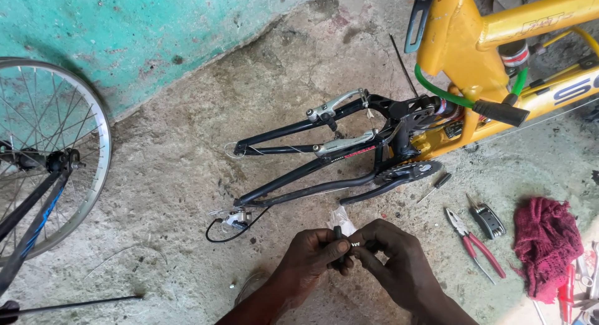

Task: The person works on a yellow bicycle frame, handling a small plastic bag containing a bolt and then using a multi-tool to tighten a bolt on the rear derailleur. The person also adjusts the handlebars and the seat post area.

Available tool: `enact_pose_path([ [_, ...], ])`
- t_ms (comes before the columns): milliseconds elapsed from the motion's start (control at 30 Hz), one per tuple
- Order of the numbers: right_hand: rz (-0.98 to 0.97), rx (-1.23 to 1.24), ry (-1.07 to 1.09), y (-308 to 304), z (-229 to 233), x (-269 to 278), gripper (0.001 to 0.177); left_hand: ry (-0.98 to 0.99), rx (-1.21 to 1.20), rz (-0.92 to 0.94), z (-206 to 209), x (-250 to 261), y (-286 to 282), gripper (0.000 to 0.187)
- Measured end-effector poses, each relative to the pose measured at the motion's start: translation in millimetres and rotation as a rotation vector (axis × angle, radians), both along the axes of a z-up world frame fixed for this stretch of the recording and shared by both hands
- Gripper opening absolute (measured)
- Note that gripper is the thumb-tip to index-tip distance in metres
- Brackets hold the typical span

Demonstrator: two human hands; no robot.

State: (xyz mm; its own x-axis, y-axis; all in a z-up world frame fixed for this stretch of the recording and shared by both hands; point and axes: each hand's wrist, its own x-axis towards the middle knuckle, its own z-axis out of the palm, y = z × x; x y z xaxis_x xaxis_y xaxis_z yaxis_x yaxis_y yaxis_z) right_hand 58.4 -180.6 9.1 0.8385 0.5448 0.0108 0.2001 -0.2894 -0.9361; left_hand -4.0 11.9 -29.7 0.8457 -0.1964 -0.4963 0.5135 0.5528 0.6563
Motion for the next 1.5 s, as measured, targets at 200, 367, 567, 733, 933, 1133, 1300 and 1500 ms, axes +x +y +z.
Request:
enact_pose_path([
  [200, -0.028, 0.0, 0.075, 0.8, -7.7, -5.8, 0.011, -0.083, 0.115, -0.029, 1.8, -2.6, 4.5, 0.014],
  [367, -0.108, 0.046, 0.18, -1.3, -18.3, -6.9, 0.014, -0.126, 0.152, -0.061, -13.3, -5.9, 46.9, 0.015],
  [567, 0.036, -0.103, 0.373, 22.3, -17.7, 4.7, 0.011, -0.201, 0.246, 0.017, -52.5, -34.0, 109.6, 0.007],
  [733, 0.393, -0.179, 0.151, 55.6, -35.0, 24.1, 0.014, -0.249, 0.858, -0.125, -49.5, -76.7, 143.7, 0.011],
  [933, 0.446, -0.313, 0.06, 61.9, -95.0, 35.6, 0.013, -0.171, 1.514, -0.355, -152.6, -157.4, 188.0, 0.023],
  [1133, 0.097, -0.403, 0.21, 18.8, -140.3, 33.9, 0.013, -0.214, 1.426, -0.355, -180.5, -181.4, 181.6, 0.029],
  [1300, -0.124, -0.525, 0.042, -44.8, -200.3, 58.0, 0.015, -0.304, 1.425, -0.321, -193.9, -177.4, 189.5, 0.01],
  [1500, -0.206, -0.478, -0.224, -90.8, -234.5, 68.8, 0.02, -0.096, 1.343, -0.279, -127.3, -118.5, 151.3, 0.019],
])
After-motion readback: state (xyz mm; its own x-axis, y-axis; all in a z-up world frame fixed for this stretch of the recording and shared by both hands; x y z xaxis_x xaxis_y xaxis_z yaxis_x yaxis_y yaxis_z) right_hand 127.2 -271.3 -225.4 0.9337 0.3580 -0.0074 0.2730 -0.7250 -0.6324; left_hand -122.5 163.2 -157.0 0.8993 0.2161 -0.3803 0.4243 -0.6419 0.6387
